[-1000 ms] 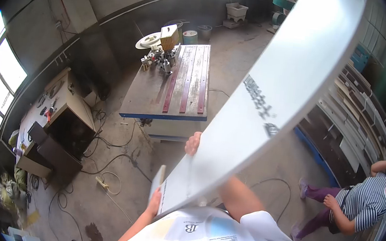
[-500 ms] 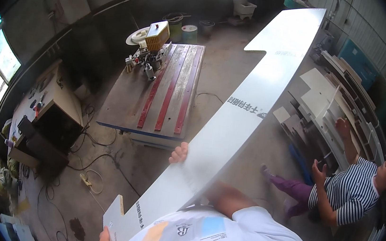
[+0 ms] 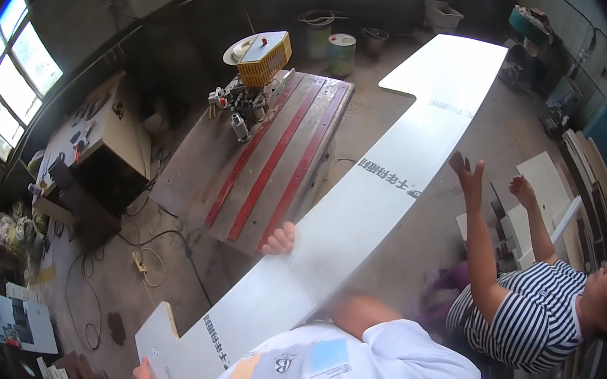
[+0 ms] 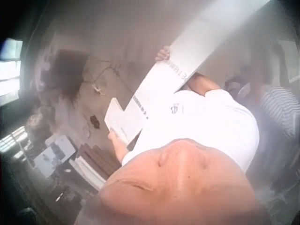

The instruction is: The person picks up a shaped wooden panel, carries it to a table, and applies an edge-banding strip along its edge by hand with a coworker. They then guide the panel's edges through an edge-banding machine and carry the panel away.

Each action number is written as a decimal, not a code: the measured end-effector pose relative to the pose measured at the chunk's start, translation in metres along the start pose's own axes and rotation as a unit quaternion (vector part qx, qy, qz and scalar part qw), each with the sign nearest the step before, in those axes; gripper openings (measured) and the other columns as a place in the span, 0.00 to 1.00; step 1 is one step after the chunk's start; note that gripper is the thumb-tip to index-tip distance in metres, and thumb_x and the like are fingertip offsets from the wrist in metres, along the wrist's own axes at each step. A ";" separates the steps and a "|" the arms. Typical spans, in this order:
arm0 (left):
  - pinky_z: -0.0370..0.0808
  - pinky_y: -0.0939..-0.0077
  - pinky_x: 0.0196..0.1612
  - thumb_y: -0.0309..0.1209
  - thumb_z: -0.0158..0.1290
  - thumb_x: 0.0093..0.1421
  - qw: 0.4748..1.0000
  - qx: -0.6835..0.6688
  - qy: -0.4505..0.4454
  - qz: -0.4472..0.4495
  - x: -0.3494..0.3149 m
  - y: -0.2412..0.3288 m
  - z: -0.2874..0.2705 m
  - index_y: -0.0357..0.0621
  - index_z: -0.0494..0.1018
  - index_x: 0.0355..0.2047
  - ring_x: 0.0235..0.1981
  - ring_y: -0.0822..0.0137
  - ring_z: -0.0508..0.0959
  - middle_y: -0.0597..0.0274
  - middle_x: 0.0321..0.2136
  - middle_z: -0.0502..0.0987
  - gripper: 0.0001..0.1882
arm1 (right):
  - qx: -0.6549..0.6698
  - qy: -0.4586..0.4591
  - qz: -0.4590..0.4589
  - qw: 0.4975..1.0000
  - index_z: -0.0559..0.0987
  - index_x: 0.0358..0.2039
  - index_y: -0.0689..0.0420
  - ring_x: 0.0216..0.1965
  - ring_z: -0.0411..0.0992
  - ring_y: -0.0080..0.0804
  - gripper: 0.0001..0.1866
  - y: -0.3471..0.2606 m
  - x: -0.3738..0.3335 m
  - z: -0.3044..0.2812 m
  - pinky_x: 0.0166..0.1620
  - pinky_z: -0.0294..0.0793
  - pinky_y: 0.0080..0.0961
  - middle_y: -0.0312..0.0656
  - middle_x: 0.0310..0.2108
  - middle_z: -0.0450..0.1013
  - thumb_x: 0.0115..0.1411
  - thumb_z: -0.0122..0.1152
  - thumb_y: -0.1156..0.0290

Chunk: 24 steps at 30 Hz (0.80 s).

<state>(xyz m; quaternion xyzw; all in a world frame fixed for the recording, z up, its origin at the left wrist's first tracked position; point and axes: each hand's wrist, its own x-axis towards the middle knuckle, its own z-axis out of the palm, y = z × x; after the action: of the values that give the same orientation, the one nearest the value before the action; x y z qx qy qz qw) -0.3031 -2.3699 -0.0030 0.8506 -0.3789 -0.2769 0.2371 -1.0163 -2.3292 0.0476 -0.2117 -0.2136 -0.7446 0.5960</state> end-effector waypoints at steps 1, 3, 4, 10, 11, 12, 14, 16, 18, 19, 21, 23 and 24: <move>0.79 0.59 0.44 0.42 0.70 0.60 0.998 -0.064 0.000 0.000 0.006 0.002 0.004 0.18 0.81 0.40 0.37 0.55 0.83 0.46 0.38 0.85 0.29 | 0.007 0.004 0.007 1.000 0.78 0.42 0.51 0.39 0.71 0.23 0.11 -0.006 0.010 -0.008 0.50 0.64 0.26 0.32 0.35 0.75 0.73 0.59 0.58; 0.79 0.59 0.43 0.42 0.69 0.61 0.998 -0.053 0.026 0.031 0.019 0.005 0.009 0.19 0.81 0.41 0.37 0.57 0.83 0.47 0.38 0.85 0.28 | 0.005 0.011 -0.027 1.000 0.77 0.41 0.51 0.39 0.69 0.23 0.10 -0.020 0.033 -0.028 0.49 0.64 0.26 0.32 0.33 0.73 0.75 0.58 0.59; 0.79 0.60 0.42 0.42 0.68 0.62 0.995 -0.040 0.034 0.080 0.019 0.024 0.025 0.20 0.81 0.41 0.37 0.58 0.83 0.48 0.38 0.85 0.27 | -0.040 0.007 -0.052 0.998 0.76 0.41 0.51 0.38 0.69 0.23 0.09 -0.039 0.024 -0.085 0.49 0.64 0.26 0.32 0.33 0.71 0.75 0.57 0.59; 0.80 0.65 0.44 0.44 0.64 0.66 0.991 -0.087 0.068 0.081 -0.001 0.108 0.058 0.26 0.82 0.46 0.37 0.64 0.82 0.54 0.39 0.85 0.26 | 0.084 -0.044 -0.068 0.993 0.73 0.43 0.53 0.40 0.70 0.25 0.09 -0.082 0.114 -0.081 0.52 0.66 0.28 0.32 0.32 0.69 0.77 0.53 0.61; 0.79 0.66 0.44 0.45 0.64 0.67 0.992 -0.057 0.078 0.077 -0.005 0.119 0.050 0.27 0.82 0.45 0.37 0.65 0.82 0.55 0.39 0.85 0.26 | 0.089 -0.022 -0.103 0.990 0.72 0.43 0.53 0.41 0.71 0.26 0.09 -0.087 0.122 -0.079 0.55 0.67 0.30 0.33 0.33 0.69 0.77 0.51 0.61; 0.79 0.66 0.45 0.46 0.64 0.67 0.993 -0.032 0.086 0.072 -0.009 0.131 0.047 0.27 0.82 0.45 0.38 0.66 0.82 0.56 0.40 0.85 0.26 | 0.091 -0.002 -0.134 0.987 0.72 0.44 0.54 0.43 0.72 0.27 0.10 -0.095 0.133 -0.080 0.59 0.68 0.32 0.33 0.34 0.69 0.78 0.50 0.61; 0.78 0.67 0.45 0.47 0.65 0.66 0.993 -0.073 0.086 0.041 -0.026 0.172 0.066 0.27 0.83 0.44 0.38 0.66 0.82 0.57 0.40 0.86 0.27 | 0.082 0.026 -0.113 0.990 0.72 0.45 0.54 0.46 0.73 0.28 0.10 -0.123 0.157 -0.079 0.61 0.70 0.33 0.34 0.36 0.71 0.78 0.50 0.61; 0.78 0.68 0.47 0.48 0.65 0.66 0.995 -0.041 0.085 0.019 -0.051 0.221 0.084 0.27 0.83 0.46 0.39 0.67 0.82 0.57 0.40 0.86 0.28 | 0.070 0.063 -0.094 0.991 0.72 0.47 0.54 0.49 0.75 0.29 0.10 -0.149 0.164 -0.070 0.64 0.71 0.35 0.36 0.38 0.73 0.78 0.51 0.60; 0.78 0.69 0.47 0.48 0.65 0.66 0.991 -0.033 0.114 0.065 -0.058 0.218 0.081 0.28 0.84 0.47 0.39 0.68 0.82 0.58 0.40 0.86 0.28 | 0.044 0.117 -0.085 0.988 0.72 0.50 0.53 0.55 0.75 0.31 0.13 -0.173 0.182 -0.075 0.68 0.73 0.39 0.38 0.43 0.76 0.78 0.54 0.57; 0.78 0.69 0.47 0.48 0.65 0.66 0.989 -0.022 0.125 0.071 -0.065 0.218 0.075 0.28 0.84 0.48 0.39 0.68 0.82 0.58 0.40 0.86 0.29 | 0.033 0.113 -0.070 0.991 0.73 0.54 0.52 0.59 0.76 0.34 0.15 -0.187 0.181 -0.091 0.67 0.75 0.43 0.38 0.50 0.78 0.76 0.57 0.55; 0.78 0.70 0.47 0.48 0.65 0.66 0.988 -0.009 0.136 0.067 -0.090 0.234 0.085 0.28 0.84 0.48 0.39 0.69 0.81 0.58 0.40 0.86 0.29 | 0.037 0.129 -0.041 0.990 0.74 0.55 0.51 0.59 0.76 0.34 0.16 -0.220 0.183 -0.108 0.67 0.75 0.43 0.38 0.50 0.78 0.76 0.58 0.55; 0.77 0.70 0.45 0.46 0.66 0.66 0.990 -0.039 0.116 0.069 -0.112 0.269 0.121 0.27 0.84 0.45 0.38 0.70 0.81 0.60 0.38 0.86 0.27 | 0.029 0.138 -0.018 0.990 0.75 0.57 0.51 0.58 0.77 0.34 0.17 -0.258 0.192 -0.122 0.68 0.75 0.43 0.38 0.51 0.79 0.75 0.59 0.55; 0.77 0.70 0.45 0.46 0.66 0.66 0.990 -0.036 0.122 0.063 -0.122 0.284 0.129 0.27 0.84 0.45 0.38 0.70 0.81 0.60 0.38 0.86 0.27 | 0.023 0.159 -0.013 0.987 0.76 0.58 0.51 0.57 0.78 0.35 0.19 -0.272 0.198 -0.127 0.67 0.75 0.42 0.38 0.51 0.79 0.74 0.61 0.55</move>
<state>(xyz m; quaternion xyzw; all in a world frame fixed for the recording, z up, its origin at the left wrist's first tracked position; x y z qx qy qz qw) -0.6013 -2.4705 0.1118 0.8435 -0.3897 -0.1687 0.3289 -1.3292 -2.5053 0.0384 -0.0740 -0.1363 -0.7711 0.6175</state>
